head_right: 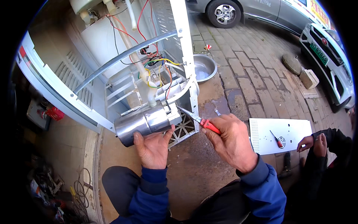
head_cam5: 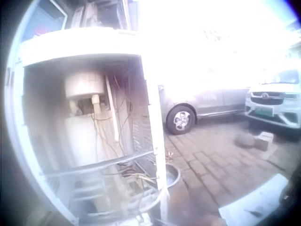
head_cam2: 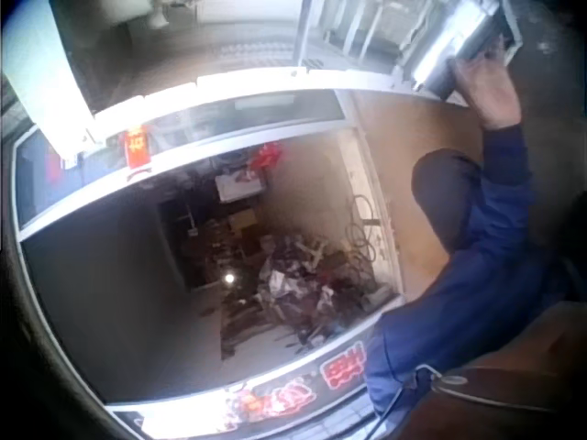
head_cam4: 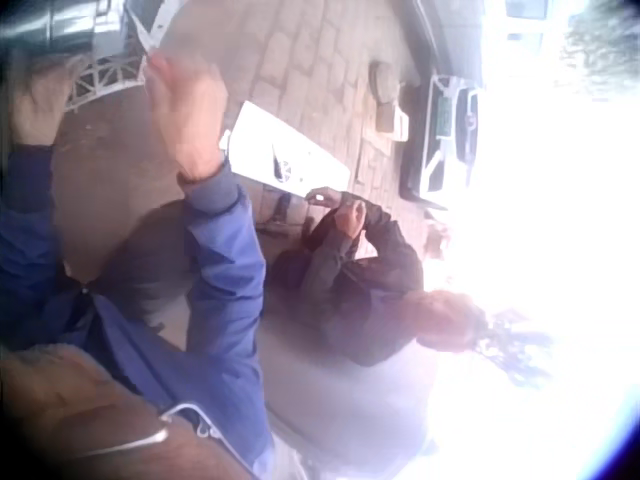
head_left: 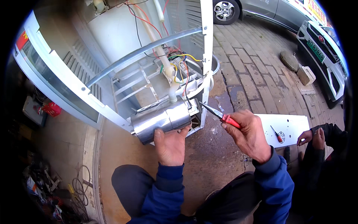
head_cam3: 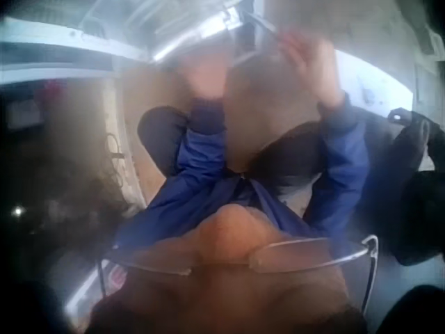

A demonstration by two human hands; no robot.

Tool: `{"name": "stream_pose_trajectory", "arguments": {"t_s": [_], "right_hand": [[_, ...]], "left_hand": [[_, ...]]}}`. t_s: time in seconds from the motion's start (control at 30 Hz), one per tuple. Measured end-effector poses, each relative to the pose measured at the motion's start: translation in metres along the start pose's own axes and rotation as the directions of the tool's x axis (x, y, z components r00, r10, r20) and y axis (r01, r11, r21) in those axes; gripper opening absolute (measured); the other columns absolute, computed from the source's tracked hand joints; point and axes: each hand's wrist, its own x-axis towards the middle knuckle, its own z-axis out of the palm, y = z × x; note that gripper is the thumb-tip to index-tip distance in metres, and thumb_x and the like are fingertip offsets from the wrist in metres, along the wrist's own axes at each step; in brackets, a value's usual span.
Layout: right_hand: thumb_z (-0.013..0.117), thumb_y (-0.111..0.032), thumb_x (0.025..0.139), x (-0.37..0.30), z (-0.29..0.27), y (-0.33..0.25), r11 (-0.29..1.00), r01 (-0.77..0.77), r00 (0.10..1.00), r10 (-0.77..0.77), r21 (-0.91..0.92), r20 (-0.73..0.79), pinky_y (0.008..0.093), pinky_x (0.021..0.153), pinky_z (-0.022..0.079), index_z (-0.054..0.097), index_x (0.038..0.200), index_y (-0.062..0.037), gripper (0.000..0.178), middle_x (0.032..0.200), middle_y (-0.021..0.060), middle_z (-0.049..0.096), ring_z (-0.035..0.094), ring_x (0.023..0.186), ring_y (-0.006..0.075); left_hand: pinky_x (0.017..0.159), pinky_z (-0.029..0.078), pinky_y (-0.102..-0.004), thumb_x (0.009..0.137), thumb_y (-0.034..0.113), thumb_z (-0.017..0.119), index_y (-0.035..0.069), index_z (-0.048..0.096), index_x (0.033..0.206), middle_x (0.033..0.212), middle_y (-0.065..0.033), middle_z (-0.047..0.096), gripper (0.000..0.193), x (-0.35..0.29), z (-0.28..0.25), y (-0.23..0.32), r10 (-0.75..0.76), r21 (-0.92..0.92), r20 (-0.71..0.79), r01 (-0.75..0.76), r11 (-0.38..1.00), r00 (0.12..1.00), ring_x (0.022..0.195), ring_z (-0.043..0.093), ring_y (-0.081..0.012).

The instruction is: The person repairs a washing machine by manipulating internal wiring and components. They use a screwdriver to adjust connections, a pneumatic air gun to blow out debris, and pliers to strip or cut wires. The task occurs outdoors on a paved area next to a cluttered workshop.

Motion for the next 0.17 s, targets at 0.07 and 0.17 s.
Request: {"name": "stream_pose_trajectory", "arguments": {"t_s": [0.07, 0.17], "right_hand": [[0.075, -0.014, 0.085, 0.003, -0.008, -0.019, 0.984, -0.017, 1.0, 0.018, -0.178, 0.002, 0.0461, 0.067, 0.047, 0.072, 0.087, -0.0017, 0.013, 0.074, 0.0152, 0.06, 0.056, 0.076, 0.0354], [0.075, -0.017, 0.085, 0.007, -0.017, -0.025, 0.963, -0.025, 0.999, 0.033, -0.267, 0.024, 0.0468, 0.069, 0.047, 0.072, 0.087, -0.002, 0.016, 0.078, 0.0154, 0.062, 0.058, 0.079, 0.0359]], "left_hand": [[0.107, 0.044, -0.0648, 0.08, 0.051, 0.081, 0.013, 0.037, 0.151, 0.153, -0.0136, 0.041, 0.092, 0.002, 0.001, 0.001, 0.021, 0.011, -0.016, -0.021, 1.0, 1.0, 0.141, 0.038, -0.0376], [0.107, 0.044, -0.0648, 0.081, 0.049, 0.081, 0.012, 0.036, 0.151, 0.153, -0.0129, 0.04, 0.091, 0.004, 0.001, 0.004, -0.009, -0.045, 0.003, 0.009, 0.999, 1.0, 0.141, 0.039, -0.0366]]}}
